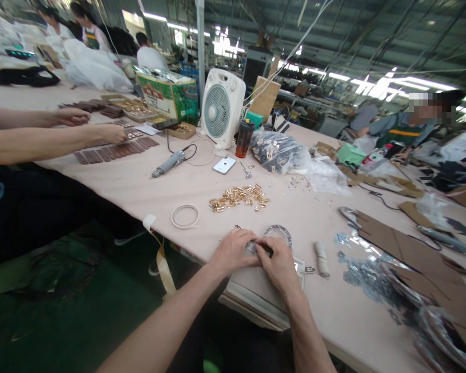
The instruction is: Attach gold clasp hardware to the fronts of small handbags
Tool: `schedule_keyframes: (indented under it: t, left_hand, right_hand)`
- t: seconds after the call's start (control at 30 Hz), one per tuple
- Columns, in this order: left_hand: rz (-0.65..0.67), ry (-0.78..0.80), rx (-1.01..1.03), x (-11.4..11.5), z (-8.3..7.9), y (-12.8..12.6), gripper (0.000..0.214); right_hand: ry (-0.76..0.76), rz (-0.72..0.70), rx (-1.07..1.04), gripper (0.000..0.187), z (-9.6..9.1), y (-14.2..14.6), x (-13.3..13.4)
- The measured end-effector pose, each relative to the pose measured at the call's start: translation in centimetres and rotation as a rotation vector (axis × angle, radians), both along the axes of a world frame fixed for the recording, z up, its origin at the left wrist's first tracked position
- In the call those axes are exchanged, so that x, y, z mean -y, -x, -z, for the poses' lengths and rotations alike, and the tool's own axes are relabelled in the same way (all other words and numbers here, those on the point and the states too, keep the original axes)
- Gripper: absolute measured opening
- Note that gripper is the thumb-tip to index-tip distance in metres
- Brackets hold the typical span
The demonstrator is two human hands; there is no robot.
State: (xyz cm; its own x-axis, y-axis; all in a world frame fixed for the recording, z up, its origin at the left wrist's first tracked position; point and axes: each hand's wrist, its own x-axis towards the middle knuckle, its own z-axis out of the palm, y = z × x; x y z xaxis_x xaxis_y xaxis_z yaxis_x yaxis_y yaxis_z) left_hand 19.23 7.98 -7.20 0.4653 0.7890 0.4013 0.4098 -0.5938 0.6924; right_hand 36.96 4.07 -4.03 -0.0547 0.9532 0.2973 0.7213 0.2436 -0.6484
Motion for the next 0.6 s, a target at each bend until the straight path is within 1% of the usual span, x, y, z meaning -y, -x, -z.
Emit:
schedule_keyframes:
  t: [0.17, 0.37, 0.5, 0.57, 0.6]
  left_hand:
    - [0.003, -0.010, 0.008, 0.1, 0.0, -0.1, 0.048]
    - [-0.006, -0.007, -0.001, 0.2, -0.7, -0.1, 0.051]
    - [-0.021, -0.008, -0.008, 0.3, -1.0, -0.2, 0.052]
    - [-0.020, -0.012, -0.035, 0.3, -0.9, -0.1, 0.051]
    - [-0.032, -0.016, -0.051, 0.2, -0.7, -0.1, 0.052]
  right_hand:
    - [0.009, 0.005, 0.043, 0.013, 0.7, -0.4, -0.2]
    - [-0.059, 0.042, -0.023, 0.019, 1.2, 0.1, 0.0]
    - [-0.139, 0.084, -0.163, 0.028, 0.0, 0.0, 1.5]
    - [-0.192, 0.151, -0.250, 0.028, -0.8, -1.0, 2.6]
    - [-0.225, 0.211, -0.288, 0.027, -1.1, -2.0, 3.0]
